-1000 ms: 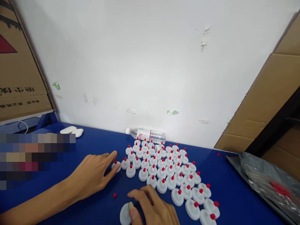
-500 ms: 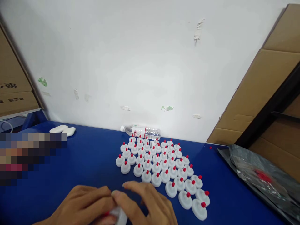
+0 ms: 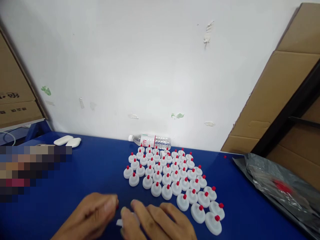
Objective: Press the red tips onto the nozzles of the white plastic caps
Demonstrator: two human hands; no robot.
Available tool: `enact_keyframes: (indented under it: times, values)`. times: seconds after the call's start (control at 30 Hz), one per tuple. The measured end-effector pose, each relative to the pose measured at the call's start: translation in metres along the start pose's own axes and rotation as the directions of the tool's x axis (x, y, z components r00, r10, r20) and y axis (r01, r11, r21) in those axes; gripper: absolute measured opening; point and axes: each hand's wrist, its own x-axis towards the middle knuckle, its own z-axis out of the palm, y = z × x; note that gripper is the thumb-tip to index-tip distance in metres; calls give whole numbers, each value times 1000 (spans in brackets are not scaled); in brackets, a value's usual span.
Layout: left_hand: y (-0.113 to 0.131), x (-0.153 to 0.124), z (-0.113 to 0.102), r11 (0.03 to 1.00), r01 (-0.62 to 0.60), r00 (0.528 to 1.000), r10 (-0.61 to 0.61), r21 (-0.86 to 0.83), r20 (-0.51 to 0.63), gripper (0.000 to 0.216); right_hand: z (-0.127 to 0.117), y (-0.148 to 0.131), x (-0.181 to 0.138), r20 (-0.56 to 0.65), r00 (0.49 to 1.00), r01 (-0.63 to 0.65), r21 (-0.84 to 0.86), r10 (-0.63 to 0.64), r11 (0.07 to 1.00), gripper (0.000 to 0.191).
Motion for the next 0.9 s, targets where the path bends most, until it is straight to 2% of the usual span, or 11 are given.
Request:
enact_keyframes:
  times: [0.07, 0.13, 0.17, 0.23, 0.3, 0.37, 0.43, 0.5, 0.7, 0.8, 0.9]
  values:
    - [-5, 10, -15, 989, 110, 987, -120, -101, -104, 54, -5, 10, -3, 115, 991, 69, -58, -62, 996, 19]
    - [-12, 22, -31, 998, 53, 984, -55, -17, -168, 53, -7, 18, -5, 82, 996, -38, -10, 38, 999, 19]
    - [-15, 28, -38, 995, 5, 988, 11, 102, -156, 51, -7, 20, -5, 63, 993, -102, 35, 100, 994, 18]
    - [-20, 36, -46, 931, -82, 992, 110, 355, -60, 43, -3, 21, -7, 67, 981, -190, 129, 182, 973, 16]
    - [-22, 39, -48, 834, -117, 993, 112, 539, 41, 34, 0, 19, -12, 134, 972, -214, 179, 192, 960, 14]
    - [-22, 40, -46, 774, -122, 991, 65, 621, 113, 26, 1, 18, -18, 212, 957, -239, 191, 198, 952, 13]
    - [-22, 40, -43, 778, -129, 984, 24, 614, 177, 17, 1, 17, -24, 267, 943, -250, 181, 197, 951, 14]
    - [-22, 41, -41, 822, -128, 973, -6, 555, 232, 13, 2, 17, -27, 284, 942, -236, 185, 178, 954, 13]
    - [-26, 51, -48, 931, 34, 949, -144, 364, 279, 11, 10, 10, -28, 344, 906, -332, 218, 246, 918, 9]
    - [-28, 56, -60, 946, 90, 891, -216, 312, 398, 9, 13, 6, -31, 396, 888, -338, 220, 233, 915, 12]
    - [-29, 60, -71, 952, 89, 838, -231, 293, 494, 12, 12, 6, -32, 471, 849, -387, 243, 241, 890, 19]
